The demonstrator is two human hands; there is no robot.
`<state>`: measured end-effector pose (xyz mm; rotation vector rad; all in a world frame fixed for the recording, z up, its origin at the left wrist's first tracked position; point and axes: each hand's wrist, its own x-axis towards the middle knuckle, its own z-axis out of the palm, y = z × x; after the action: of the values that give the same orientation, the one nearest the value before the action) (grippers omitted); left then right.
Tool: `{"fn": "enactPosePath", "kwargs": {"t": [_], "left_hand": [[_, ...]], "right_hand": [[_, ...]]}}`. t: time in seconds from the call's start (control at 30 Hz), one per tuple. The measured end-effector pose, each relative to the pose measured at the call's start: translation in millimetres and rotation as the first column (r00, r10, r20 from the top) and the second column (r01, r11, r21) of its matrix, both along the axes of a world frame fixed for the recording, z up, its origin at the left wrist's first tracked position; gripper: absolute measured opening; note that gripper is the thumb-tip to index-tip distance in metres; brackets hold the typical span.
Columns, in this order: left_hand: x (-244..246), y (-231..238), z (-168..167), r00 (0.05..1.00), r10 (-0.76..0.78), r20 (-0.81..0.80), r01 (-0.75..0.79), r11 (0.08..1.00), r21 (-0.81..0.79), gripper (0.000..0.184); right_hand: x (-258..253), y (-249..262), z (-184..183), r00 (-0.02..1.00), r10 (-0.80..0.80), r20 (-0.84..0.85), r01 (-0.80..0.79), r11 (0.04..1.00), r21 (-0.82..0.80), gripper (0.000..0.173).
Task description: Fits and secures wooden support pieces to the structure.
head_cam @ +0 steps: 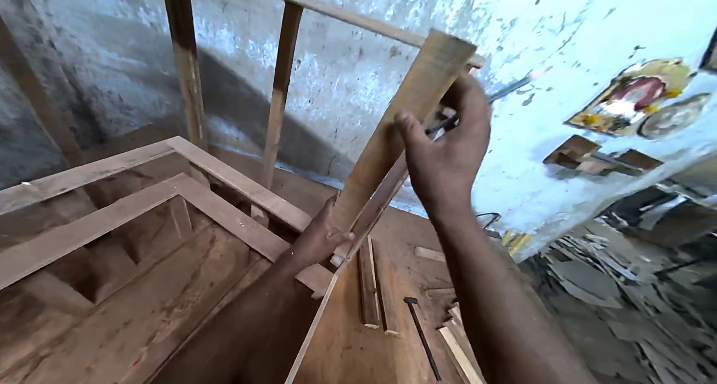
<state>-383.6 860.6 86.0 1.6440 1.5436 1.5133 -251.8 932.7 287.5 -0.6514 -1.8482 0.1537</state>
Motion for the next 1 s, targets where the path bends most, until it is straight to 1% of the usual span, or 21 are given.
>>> {"fn": "enactPosePath", "kwargs": {"t": [0.07,0.1,0.17,0.2,0.27,0.37,0.47,0.63,0.77,1.0], "left_hand": [[11,6,-16,0.998,0.060,0.025,-0.060,0.998,0.016,0.090],[10,15,-21,0.998,0.064,0.010,-0.064,0.998,0.012,0.092],[6,36,-30,0.998,0.048,-0.035,-0.049,0.998,-0.042,0.098],[4,42,-34,0.998,0.032,-0.049,-0.036,0.996,-0.080,0.099],[2,48,-38,0.998,-0.004,-0.059,-0.005,0.989,-0.145,0.101],[-4,50,-38,0.996,-0.054,-0.064,0.041,0.983,-0.180,0.104],[-5,49,-38,0.995,-0.081,-0.060,0.070,0.984,-0.162,0.104],[8,47,-45,1.000,-0.014,-0.022,0.012,0.994,-0.104,0.105],[9,45,-45,1.000,-0.005,-0.003,0.005,0.994,-0.112,0.105],[16,42,-45,0.997,0.060,-0.052,-0.064,0.993,-0.098,0.100]], "right_hand": [[-3,18,9,0.994,-0.109,-0.006,0.109,0.985,0.130,0.086],[-4,27,11,0.988,-0.151,-0.033,0.154,0.977,0.147,0.096],[-6,40,8,0.977,-0.204,-0.065,0.209,0.975,0.076,0.115],[-7,44,2,0.976,-0.207,-0.070,0.209,0.978,0.023,0.120],[-5,47,-21,0.988,-0.148,-0.043,0.145,0.988,-0.061,0.119],[-12,54,-40,0.990,-0.117,-0.082,0.113,0.992,-0.060,0.113],[-18,53,-37,0.985,-0.155,-0.072,0.151,0.987,-0.057,0.111],[-22,52,-38,0.972,-0.233,-0.032,0.232,0.972,-0.028,0.117],[-24,55,-43,0.971,-0.233,-0.059,0.232,0.973,-0.016,0.118],[-28,58,-53,0.968,-0.227,-0.111,0.231,0.972,0.030,0.114]]}}
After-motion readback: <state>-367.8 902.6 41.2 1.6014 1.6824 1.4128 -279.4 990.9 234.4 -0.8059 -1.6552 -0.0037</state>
